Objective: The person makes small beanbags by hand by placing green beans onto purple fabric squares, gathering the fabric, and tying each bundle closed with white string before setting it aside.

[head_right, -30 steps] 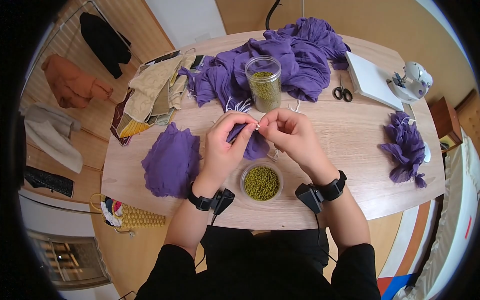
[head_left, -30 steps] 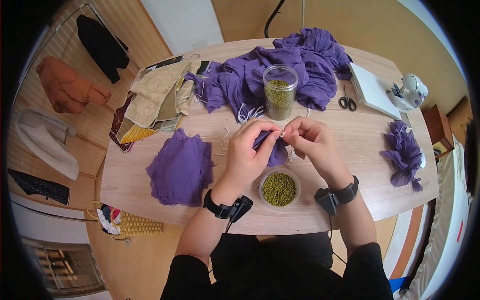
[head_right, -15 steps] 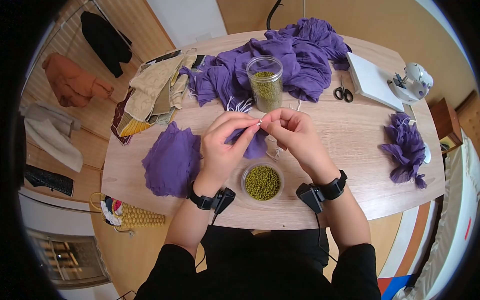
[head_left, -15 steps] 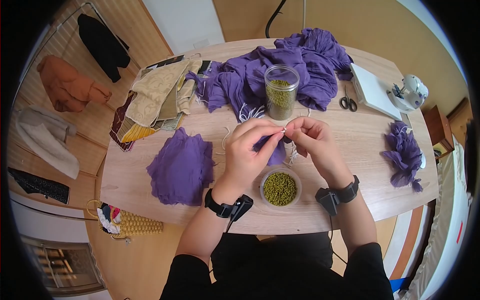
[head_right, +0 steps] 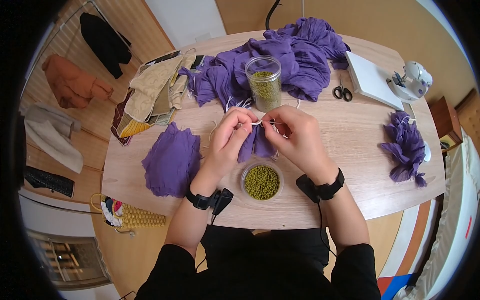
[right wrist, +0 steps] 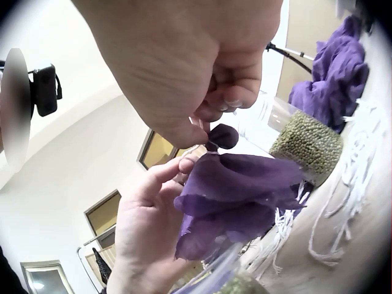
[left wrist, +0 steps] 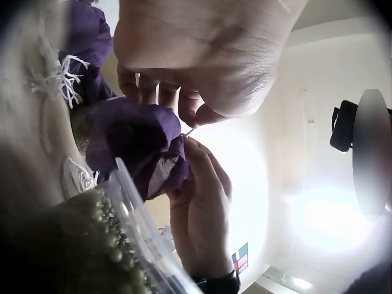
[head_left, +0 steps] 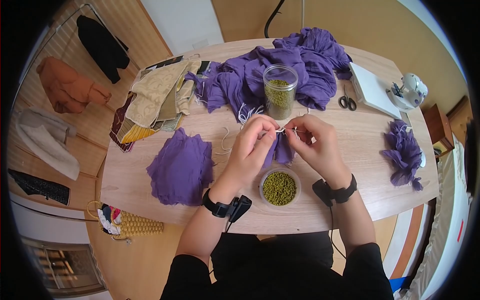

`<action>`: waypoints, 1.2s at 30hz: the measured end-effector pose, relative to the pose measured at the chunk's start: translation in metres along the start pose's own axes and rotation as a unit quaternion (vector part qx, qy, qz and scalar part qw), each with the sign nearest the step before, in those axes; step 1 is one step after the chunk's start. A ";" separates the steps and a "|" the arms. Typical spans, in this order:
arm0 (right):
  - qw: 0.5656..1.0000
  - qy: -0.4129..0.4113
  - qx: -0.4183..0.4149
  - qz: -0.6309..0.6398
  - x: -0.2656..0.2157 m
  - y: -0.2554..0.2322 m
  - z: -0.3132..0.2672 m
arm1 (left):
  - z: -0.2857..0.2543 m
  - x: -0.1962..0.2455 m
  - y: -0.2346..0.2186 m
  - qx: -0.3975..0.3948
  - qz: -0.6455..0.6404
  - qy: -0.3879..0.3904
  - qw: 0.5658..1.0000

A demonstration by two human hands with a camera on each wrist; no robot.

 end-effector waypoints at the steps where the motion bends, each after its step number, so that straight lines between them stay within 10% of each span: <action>1: 0.999 0.030 -0.008 0.028 0.005 0.000 0.000 | 0.000 -0.002 -0.001 0.014 -0.034 -0.020 0.999; 11: 0.989 0.081 -0.003 0.121 0.010 0.006 -0.002 | -0.003 -0.019 -0.012 0.131 -0.214 -0.103 0.963; 28: 0.987 0.053 -0.121 0.096 -0.005 -0.009 -0.002 | -0.001 0.004 -0.001 0.069 -0.220 -0.148 0.962; 34: 0.960 0.156 0.017 0.232 0.032 -0.070 -0.030 | -0.003 -0.002 -0.008 0.071 -0.213 -0.137 0.965; 36: 0.967 0.225 0.057 0.104 0.045 -0.116 -0.042 | -0.002 0.000 -0.007 0.069 -0.203 -0.135 0.967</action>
Point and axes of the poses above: each hand's wrist, its own z-axis towards the middle knuckle, its own y-axis out of the palm, x = y × z, the point moved 4 cm from there along z, towards the middle knuckle, and after that the axes turned 3 degrees about y, right-handed, at the moved point
